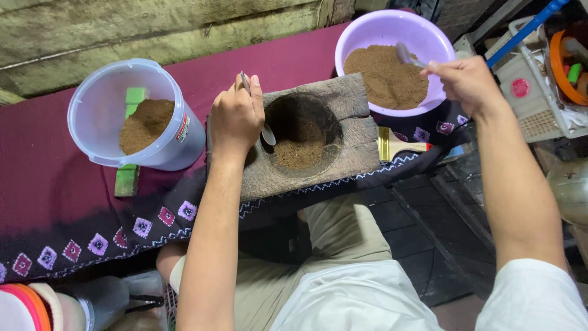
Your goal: Transferring ground powder from a stone mortar into containers using a spoon and a scraping tool.
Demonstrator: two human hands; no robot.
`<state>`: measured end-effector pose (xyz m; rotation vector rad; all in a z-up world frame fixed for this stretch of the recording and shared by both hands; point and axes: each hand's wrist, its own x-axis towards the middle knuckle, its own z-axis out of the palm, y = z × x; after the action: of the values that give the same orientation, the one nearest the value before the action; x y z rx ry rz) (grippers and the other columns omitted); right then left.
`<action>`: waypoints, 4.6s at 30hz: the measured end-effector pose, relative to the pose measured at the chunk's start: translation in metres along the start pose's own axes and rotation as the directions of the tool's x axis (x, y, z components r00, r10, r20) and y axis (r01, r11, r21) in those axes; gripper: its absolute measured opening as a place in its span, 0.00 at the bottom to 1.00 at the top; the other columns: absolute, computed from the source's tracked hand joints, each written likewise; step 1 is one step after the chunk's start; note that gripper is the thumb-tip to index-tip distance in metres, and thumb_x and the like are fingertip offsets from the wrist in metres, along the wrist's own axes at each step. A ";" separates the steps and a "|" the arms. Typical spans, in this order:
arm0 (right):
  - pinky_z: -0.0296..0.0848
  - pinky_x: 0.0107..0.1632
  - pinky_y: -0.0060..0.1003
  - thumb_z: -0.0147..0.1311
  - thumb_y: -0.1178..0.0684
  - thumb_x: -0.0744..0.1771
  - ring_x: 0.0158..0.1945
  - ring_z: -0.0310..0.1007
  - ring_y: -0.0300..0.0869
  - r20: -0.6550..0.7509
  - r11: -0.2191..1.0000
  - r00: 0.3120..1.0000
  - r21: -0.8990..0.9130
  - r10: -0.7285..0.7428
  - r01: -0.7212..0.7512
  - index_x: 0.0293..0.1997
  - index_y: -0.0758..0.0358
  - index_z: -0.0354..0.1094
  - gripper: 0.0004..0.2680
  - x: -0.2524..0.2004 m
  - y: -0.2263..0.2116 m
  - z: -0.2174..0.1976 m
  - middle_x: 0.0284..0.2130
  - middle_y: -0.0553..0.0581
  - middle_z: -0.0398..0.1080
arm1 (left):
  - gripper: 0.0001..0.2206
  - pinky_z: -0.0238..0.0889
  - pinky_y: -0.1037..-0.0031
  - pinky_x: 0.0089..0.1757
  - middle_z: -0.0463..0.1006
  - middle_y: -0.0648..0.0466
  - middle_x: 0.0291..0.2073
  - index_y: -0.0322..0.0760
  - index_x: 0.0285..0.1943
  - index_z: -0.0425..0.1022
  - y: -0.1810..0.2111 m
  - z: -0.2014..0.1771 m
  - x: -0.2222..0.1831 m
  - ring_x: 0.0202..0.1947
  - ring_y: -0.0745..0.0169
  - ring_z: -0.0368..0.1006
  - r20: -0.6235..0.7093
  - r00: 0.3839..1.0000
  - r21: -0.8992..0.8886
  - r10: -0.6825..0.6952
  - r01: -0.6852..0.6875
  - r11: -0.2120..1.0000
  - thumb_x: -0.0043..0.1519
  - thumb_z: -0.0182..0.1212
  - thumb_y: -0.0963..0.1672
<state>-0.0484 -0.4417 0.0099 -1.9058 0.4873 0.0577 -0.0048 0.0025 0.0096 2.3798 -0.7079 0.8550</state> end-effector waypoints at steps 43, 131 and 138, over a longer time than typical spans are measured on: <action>0.61 0.14 0.40 0.52 0.53 0.68 0.15 0.71 0.43 0.817 -0.254 0.295 -0.462 -0.496 0.850 0.61 0.57 0.73 0.14 -0.064 -0.051 0.158 0.30 0.48 0.80 | 0.12 0.63 0.66 0.23 0.70 0.52 0.20 0.33 0.37 0.70 -0.003 0.008 -0.003 0.15 0.57 0.64 -0.057 0.998 -0.073 0.030 -0.034 0.997 0.72 0.42 0.41; 0.77 0.28 0.49 0.54 0.45 0.64 0.26 0.79 0.58 0.707 0.058 0.639 -0.656 -0.303 0.753 0.27 0.57 0.77 0.10 -0.096 -0.070 0.160 0.19 0.60 0.75 | 0.12 0.68 0.65 0.29 0.70 0.52 0.24 0.38 0.33 0.71 -0.006 0.017 -0.009 0.25 0.50 0.76 -0.150 0.973 0.250 0.177 -0.136 0.959 0.70 0.52 0.44; 0.73 0.22 0.44 0.58 0.54 0.59 0.20 0.76 0.52 0.683 -0.248 0.373 -0.630 -0.628 0.736 0.21 0.53 0.71 0.04 -0.087 -0.034 0.173 0.16 0.56 0.69 | 0.14 0.67 0.60 0.28 0.72 0.49 0.24 0.32 0.32 0.75 -0.015 0.019 -0.014 0.24 0.44 0.74 -0.054 0.985 0.281 0.161 -0.140 0.950 0.71 0.55 0.43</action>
<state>-0.0828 -0.2487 -0.0034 -3.0540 -1.2135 -0.4659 0.0033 0.0062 -0.0166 2.5435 -0.7919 1.1712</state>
